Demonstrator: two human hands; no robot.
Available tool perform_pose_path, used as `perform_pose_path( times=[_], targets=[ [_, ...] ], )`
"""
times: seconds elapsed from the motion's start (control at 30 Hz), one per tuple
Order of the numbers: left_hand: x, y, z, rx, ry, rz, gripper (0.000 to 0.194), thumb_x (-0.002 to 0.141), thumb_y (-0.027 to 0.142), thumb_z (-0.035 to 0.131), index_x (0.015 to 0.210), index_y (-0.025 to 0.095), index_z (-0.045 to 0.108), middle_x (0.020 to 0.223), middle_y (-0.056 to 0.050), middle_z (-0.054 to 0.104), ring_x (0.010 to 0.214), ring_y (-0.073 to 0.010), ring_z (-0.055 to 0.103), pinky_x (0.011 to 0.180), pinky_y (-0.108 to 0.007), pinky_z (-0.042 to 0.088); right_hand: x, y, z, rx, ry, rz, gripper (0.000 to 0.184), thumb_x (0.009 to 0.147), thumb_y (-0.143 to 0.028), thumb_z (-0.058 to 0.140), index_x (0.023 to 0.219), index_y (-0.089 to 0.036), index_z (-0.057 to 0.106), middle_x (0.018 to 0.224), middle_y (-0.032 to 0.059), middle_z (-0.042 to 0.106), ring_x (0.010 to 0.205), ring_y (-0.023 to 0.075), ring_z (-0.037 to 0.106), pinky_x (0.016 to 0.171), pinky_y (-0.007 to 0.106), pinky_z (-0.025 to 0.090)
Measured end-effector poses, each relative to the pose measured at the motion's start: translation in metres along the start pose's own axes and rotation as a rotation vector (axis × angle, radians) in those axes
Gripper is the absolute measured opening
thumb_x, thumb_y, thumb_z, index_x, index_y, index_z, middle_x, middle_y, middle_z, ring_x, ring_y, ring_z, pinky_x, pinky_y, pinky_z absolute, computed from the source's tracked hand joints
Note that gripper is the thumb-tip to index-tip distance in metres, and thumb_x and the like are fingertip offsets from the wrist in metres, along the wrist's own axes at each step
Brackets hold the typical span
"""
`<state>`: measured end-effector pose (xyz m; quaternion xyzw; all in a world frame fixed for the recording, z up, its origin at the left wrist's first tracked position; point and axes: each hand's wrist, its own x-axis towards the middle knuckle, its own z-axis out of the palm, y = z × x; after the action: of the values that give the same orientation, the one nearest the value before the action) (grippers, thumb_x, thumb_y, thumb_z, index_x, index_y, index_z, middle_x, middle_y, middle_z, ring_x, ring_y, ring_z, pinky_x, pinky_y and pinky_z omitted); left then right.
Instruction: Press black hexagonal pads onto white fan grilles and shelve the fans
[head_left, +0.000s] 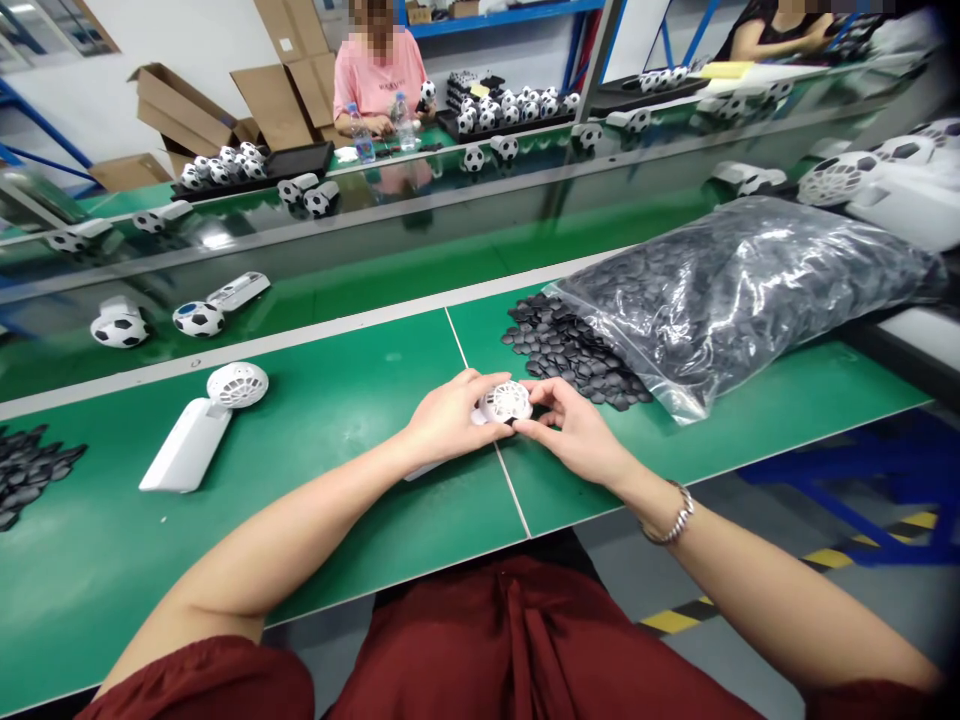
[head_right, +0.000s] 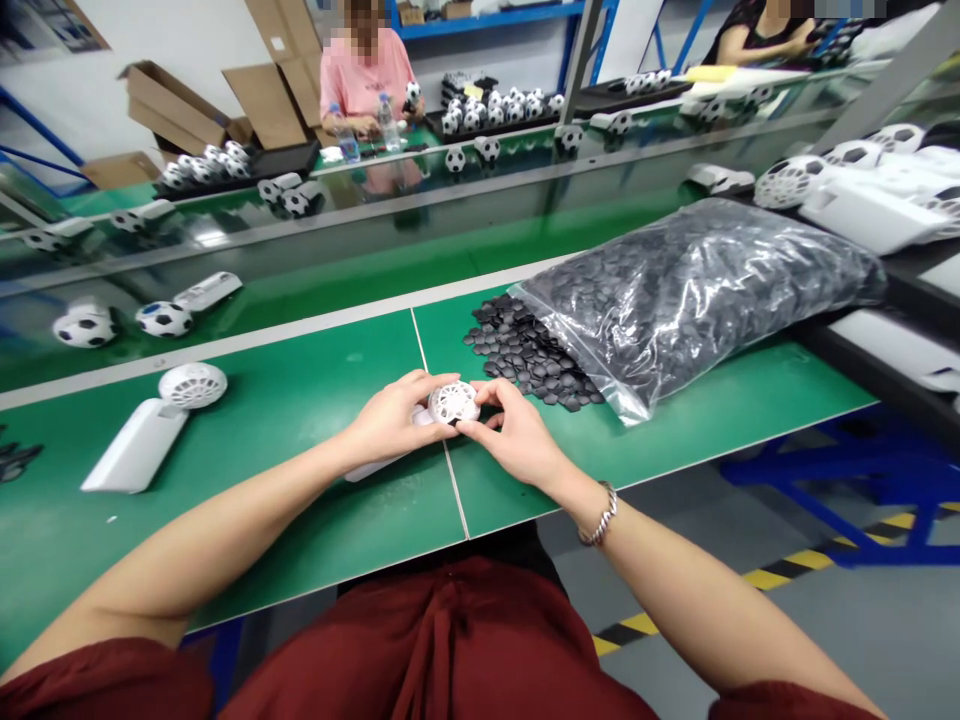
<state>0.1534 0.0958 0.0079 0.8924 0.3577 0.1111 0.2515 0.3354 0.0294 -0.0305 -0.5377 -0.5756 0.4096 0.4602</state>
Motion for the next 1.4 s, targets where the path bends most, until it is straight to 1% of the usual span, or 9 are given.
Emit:
perform_pose_path(
  times=[0.1,0.27,0.43,0.6,0.7,0.83,1.0,1.23,1.4],
  targets=[
    [0.0,0.002,-0.001,0.019,-0.018,-0.004,0.063,0.074,0.047,0.059,0.13,0.025,0.04,0.113,-0.005,0.054,0.099,-0.0223,0.055,0.084,-0.033,0.045,0.004,0.0,-0.015,-0.066,-0.037,-0.003,0.028,0.072,-0.038,0.065,0.087,-0.021,0.048,0.107,0.0082,0.058,0.096,0.0213,0.055,0.067,0.031,0.049],
    [0.002,0.003,-0.006,0.112,-0.082,-0.017,0.07,0.069,0.033,0.062,0.132,0.019,0.034,0.126,-0.007,0.052,0.109,-0.0267,0.051,0.09,-0.039,0.041,0.008,0.001,-0.045,-0.496,0.041,-0.061,0.017,0.079,-0.034,0.058,0.087,-0.021,0.062,0.088,0.0049,0.06,0.071,0.0164,0.056,0.071,0.034,0.048],
    [0.002,-0.002,-0.013,0.245,-0.094,0.098,0.06,0.07,0.009,0.047,0.128,0.026,0.042,0.119,-0.005,0.055,0.108,-0.0252,0.047,0.088,-0.039,0.038,0.01,0.005,-0.045,-0.72,-0.057,-0.136,0.017,0.082,-0.028,0.056,0.094,-0.021,0.065,0.087,0.0061,0.057,0.078,0.0195,0.056,0.074,0.035,0.047],
    [-0.001,-0.011,-0.017,0.281,-0.051,0.165,0.058,0.074,0.003,0.04,0.125,0.03,0.049,0.103,-0.006,0.055,0.098,-0.0226,0.045,0.087,-0.039,0.036,0.016,0.004,-0.041,-0.681,-0.125,-0.099,0.009,0.08,-0.02,0.057,0.086,-0.019,0.063,0.087,0.0044,0.059,0.071,0.016,0.057,0.072,0.032,0.046],
    [-0.002,-0.014,-0.017,0.248,-0.061,0.166,0.06,0.074,0.002,0.039,0.126,0.031,0.048,0.104,-0.005,0.054,0.101,-0.0227,0.044,0.093,-0.043,0.032,0.015,-0.001,-0.039,-0.596,-0.175,-0.08,0.008,0.078,-0.018,0.058,0.085,-0.019,0.062,0.078,0.0016,0.061,0.069,0.0155,0.057,0.066,0.03,0.045],
    [-0.004,-0.016,-0.014,0.196,-0.047,0.159,0.062,0.072,0.0,0.038,0.126,0.028,0.047,0.11,-0.006,0.055,0.104,-0.0232,0.044,0.098,-0.049,0.026,0.003,-0.014,-0.03,-0.439,-0.188,-0.116,0.009,0.081,-0.022,0.056,0.087,-0.021,0.062,0.085,0.0015,0.064,0.076,0.0158,0.058,0.07,0.029,0.046],
    [-0.01,-0.016,-0.014,0.15,-0.038,0.183,0.067,0.064,0.01,0.055,0.129,0.02,0.043,0.125,-0.01,0.047,0.118,-0.028,0.037,0.102,-0.049,0.025,-0.007,-0.029,-0.02,-0.398,-0.215,-0.319,0.005,0.084,-0.018,0.053,0.083,-0.02,0.058,0.082,0.0016,0.061,0.076,0.0142,0.056,0.071,0.028,0.045],
    [-0.013,-0.006,-0.008,0.094,0.006,0.096,0.079,0.061,0.056,0.069,0.127,0.018,0.046,0.128,-0.013,0.047,0.123,-0.0338,0.031,0.104,-0.053,0.02,0.001,-0.035,-0.009,-0.705,-0.287,-0.729,0.019,0.091,-0.015,0.04,0.094,-0.018,0.058,0.088,0.006,0.062,0.082,0.0179,0.052,0.071,0.033,0.04],
    [-0.011,-0.001,-0.001,0.082,0.055,0.026,0.074,0.062,0.056,0.068,0.124,0.019,0.049,0.118,-0.012,0.055,0.124,-0.0359,0.031,0.104,-0.06,0.009,0.004,-0.036,0.0,-0.699,-0.321,-0.795,0.016,0.091,-0.014,0.041,0.097,-0.018,0.055,0.086,0.0052,0.062,0.082,0.0181,0.053,0.072,0.033,0.041]
  ],
)
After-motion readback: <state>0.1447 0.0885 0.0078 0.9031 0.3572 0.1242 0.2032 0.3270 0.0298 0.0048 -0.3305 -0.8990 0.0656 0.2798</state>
